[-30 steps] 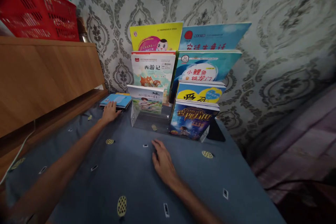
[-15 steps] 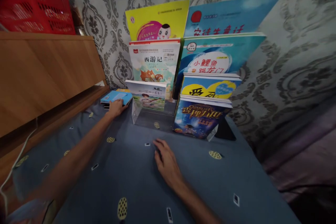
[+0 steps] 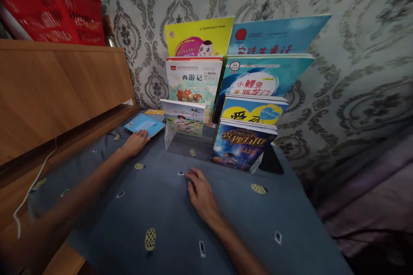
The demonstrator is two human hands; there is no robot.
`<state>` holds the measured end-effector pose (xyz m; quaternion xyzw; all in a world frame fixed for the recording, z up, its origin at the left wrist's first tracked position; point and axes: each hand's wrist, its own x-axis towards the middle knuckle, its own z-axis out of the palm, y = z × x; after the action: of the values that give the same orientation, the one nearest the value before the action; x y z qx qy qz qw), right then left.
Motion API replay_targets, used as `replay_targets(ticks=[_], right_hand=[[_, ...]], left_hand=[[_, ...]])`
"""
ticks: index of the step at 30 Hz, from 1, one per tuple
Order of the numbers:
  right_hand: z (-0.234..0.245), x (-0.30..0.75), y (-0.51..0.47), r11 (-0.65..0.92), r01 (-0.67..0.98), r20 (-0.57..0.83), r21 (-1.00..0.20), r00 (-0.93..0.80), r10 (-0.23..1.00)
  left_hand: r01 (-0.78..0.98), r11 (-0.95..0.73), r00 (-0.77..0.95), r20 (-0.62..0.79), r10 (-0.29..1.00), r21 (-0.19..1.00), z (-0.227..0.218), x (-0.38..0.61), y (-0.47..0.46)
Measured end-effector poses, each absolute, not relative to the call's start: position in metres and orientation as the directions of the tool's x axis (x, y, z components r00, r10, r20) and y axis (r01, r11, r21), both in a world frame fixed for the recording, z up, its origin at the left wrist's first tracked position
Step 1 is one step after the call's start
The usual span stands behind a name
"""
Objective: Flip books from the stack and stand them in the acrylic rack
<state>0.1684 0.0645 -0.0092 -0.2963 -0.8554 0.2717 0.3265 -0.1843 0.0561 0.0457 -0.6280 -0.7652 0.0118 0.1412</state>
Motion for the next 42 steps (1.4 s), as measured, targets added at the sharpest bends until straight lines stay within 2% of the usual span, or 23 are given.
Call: replay_targets(ticks=[3,5,8,10,13,16,18,21,24,29,34,38,42], right_hand=[[-0.009,0.168,0.065,0.686,0.322,0.410,-0.652,-0.612,0.677],[-0.009,0.167,0.064,0.690,0.320,0.416,-0.649,-0.611,0.674],[-0.008,0.166,0.064,0.691,0.323,0.413,-0.646,-0.614,0.673],[-0.008,0.166,0.064,0.694,0.318,0.411,-0.646,-0.622,0.667],[-0.010,0.166,0.065,0.705,0.309,0.418,-0.638,-0.630,0.654],[-0.011,0.165,0.065,0.706,0.317,0.424,-0.633,-0.621,0.659],[-0.009,0.164,0.063,0.704,0.324,0.424,-0.633,-0.615,0.665],[-0.006,0.164,0.061,0.703,0.329,0.426,-0.631,-0.611,0.668],[-0.004,0.164,0.061,0.688,0.334,0.417,-0.645,-0.600,0.682],[-0.009,0.163,0.067,0.646,0.306,0.427,-0.699,-0.546,0.721],[-0.011,0.165,0.072,0.603,0.304,0.432,-0.738,-0.473,0.768],[-0.004,0.177,0.081,0.578,0.356,0.425,-0.734,-0.424,0.800],[0.004,0.202,0.090,0.612,0.391,0.490,-0.687,-0.374,0.788]], left_hand=[[0.967,0.137,-0.097,0.185,0.978,-0.214,0.030,-0.187,0.014],[0.982,0.047,-0.013,0.183,0.983,-0.182,0.021,-0.187,-0.022],[0.993,-0.097,0.108,0.210,0.972,-0.061,0.014,-0.184,-0.082],[0.990,-0.138,0.126,0.215,0.969,0.041,0.016,-0.181,-0.114],[0.980,-0.034,-0.010,0.219,0.976,0.194,0.022,-0.182,-0.133],[0.937,0.231,-0.291,0.220,0.931,0.261,0.022,-0.191,-0.111],[0.888,0.394,-0.440,0.184,0.879,0.238,0.018,-0.196,-0.087],[0.870,0.473,-0.490,0.152,0.858,0.135,0.007,-0.199,-0.059],[0.911,0.404,-0.412,0.163,0.896,0.081,-0.006,-0.200,-0.054],[0.973,0.209,-0.225,0.196,0.954,0.096,-0.014,-0.185,-0.074],[0.993,0.019,-0.043,0.210,0.977,0.117,-0.012,-0.123,-0.086],[0.978,-0.114,0.079,0.198,0.977,0.172,-0.009,-0.054,-0.071],[0.934,-0.253,0.207,0.193,0.959,0.254,-0.007,0.015,-0.046]])
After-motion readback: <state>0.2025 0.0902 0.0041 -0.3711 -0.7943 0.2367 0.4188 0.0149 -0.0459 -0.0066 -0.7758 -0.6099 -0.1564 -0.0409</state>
